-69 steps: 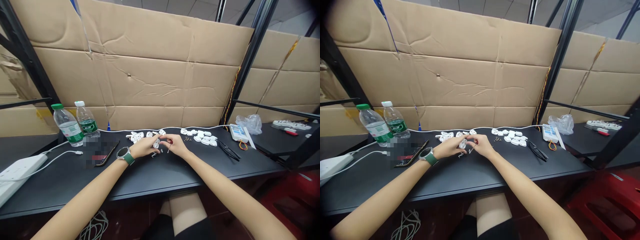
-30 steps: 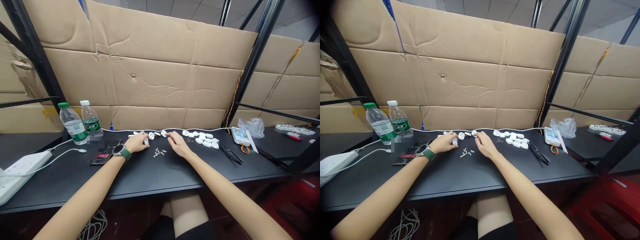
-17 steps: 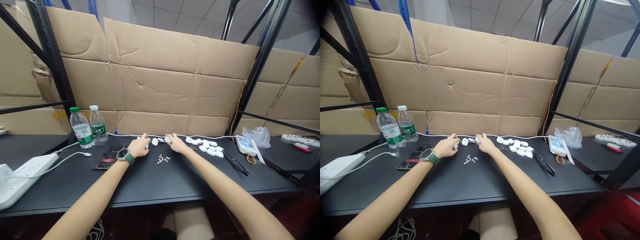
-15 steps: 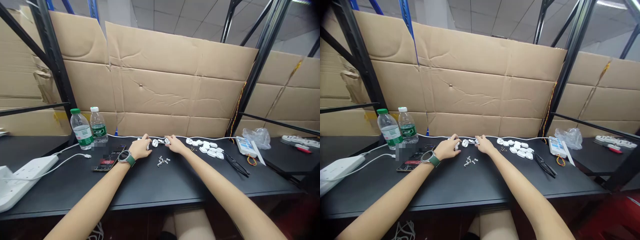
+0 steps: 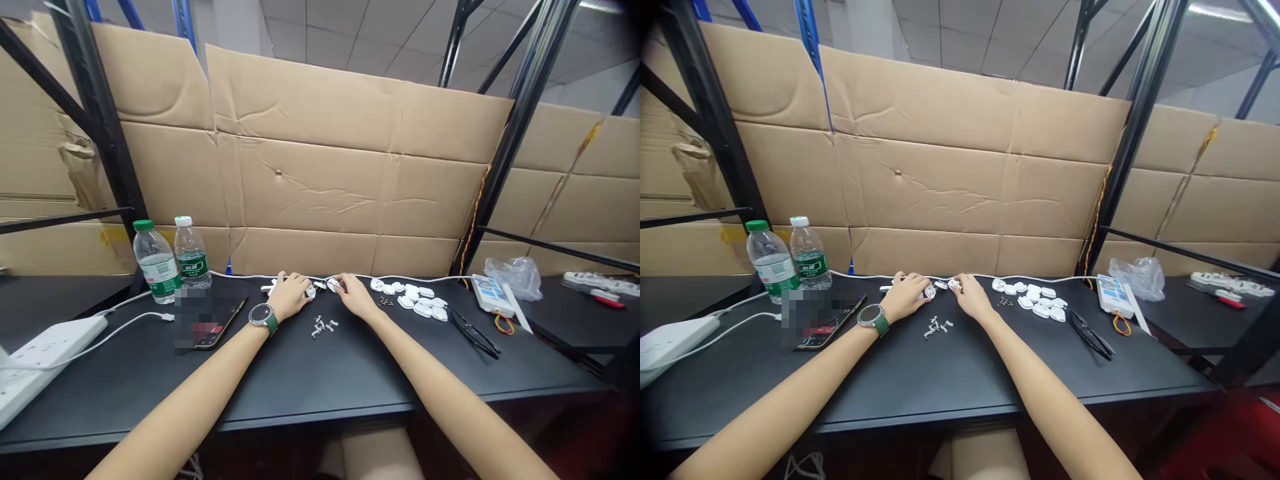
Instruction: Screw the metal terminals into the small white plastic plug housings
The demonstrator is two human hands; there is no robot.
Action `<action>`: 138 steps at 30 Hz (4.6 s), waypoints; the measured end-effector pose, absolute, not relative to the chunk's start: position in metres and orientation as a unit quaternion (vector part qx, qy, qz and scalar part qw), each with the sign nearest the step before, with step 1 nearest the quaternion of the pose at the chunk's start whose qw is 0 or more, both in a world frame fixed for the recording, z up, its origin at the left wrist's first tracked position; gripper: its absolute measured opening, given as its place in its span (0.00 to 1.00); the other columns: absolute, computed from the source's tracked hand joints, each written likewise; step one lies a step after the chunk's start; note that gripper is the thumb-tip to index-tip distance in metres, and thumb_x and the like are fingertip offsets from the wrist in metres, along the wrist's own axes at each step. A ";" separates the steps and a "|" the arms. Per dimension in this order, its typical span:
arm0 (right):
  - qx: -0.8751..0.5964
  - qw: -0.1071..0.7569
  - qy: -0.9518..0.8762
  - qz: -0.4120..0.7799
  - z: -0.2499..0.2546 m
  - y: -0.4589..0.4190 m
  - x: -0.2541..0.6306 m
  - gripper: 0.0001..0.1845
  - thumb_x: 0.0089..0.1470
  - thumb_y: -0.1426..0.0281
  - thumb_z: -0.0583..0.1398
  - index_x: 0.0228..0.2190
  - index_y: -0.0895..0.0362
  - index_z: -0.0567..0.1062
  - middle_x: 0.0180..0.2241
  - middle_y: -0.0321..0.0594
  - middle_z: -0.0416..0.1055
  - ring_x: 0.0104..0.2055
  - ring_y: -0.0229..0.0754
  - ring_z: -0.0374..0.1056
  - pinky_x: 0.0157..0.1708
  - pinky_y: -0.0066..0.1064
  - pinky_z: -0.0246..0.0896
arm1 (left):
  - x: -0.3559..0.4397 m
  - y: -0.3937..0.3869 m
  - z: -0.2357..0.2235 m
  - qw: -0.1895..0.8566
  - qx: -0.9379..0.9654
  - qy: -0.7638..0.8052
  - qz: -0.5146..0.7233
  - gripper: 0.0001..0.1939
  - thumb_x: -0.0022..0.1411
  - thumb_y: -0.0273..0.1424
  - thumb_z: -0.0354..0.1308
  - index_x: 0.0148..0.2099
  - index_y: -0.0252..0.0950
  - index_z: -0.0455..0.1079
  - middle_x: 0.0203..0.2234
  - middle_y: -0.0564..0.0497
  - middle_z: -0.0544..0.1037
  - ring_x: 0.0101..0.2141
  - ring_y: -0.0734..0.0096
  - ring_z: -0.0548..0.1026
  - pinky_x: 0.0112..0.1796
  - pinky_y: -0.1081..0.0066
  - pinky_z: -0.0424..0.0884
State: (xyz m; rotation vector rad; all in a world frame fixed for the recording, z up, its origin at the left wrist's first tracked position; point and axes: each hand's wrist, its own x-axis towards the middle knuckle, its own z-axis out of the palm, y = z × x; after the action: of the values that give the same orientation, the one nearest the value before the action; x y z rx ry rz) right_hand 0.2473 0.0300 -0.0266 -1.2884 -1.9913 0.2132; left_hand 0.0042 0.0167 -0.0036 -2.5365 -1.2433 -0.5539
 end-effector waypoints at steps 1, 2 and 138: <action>-0.496 0.379 -0.777 0.085 -0.027 0.029 0.248 0.11 0.63 0.70 0.59 0.47 0.55 0.74 0.45 0.44 0.72 0.46 0.45 0.69 0.47 0.35 0.62 | 0.004 0.016 -0.003 0.127 -0.873 -0.427 -0.198 0.11 0.66 0.32 0.57 0.50 0.39 0.70 0.52 0.39 0.77 0.57 0.45 0.69 0.58 0.44 0.53; -0.491 0.385 -0.776 0.088 -0.027 0.027 0.248 0.11 0.62 0.70 0.60 0.46 0.55 0.74 0.44 0.44 0.73 0.44 0.44 0.69 0.46 0.34 0.62 | 0.004 0.015 -0.002 0.121 -0.872 -0.427 -0.205 0.11 0.65 0.32 0.58 0.50 0.39 0.70 0.51 0.40 0.78 0.56 0.45 0.69 0.57 0.44 0.53; -0.385 0.486 -0.732 0.282 0.016 -0.023 0.253 0.13 0.53 0.64 0.61 0.38 0.56 0.80 0.29 0.36 0.72 0.26 0.36 0.63 0.29 0.29 0.60 | 0.001 0.001 0.009 -0.034 -0.837 -0.445 -0.316 0.11 0.57 0.25 0.55 0.43 0.39 0.68 0.32 0.50 0.78 0.33 0.62 0.76 0.34 0.69 0.66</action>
State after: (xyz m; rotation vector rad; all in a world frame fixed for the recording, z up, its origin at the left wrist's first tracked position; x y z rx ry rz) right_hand 0.2526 -0.0225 0.0158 -0.9379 -1.7819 0.6854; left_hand 0.0015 0.0007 0.0089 -2.6886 -1.4292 -1.0146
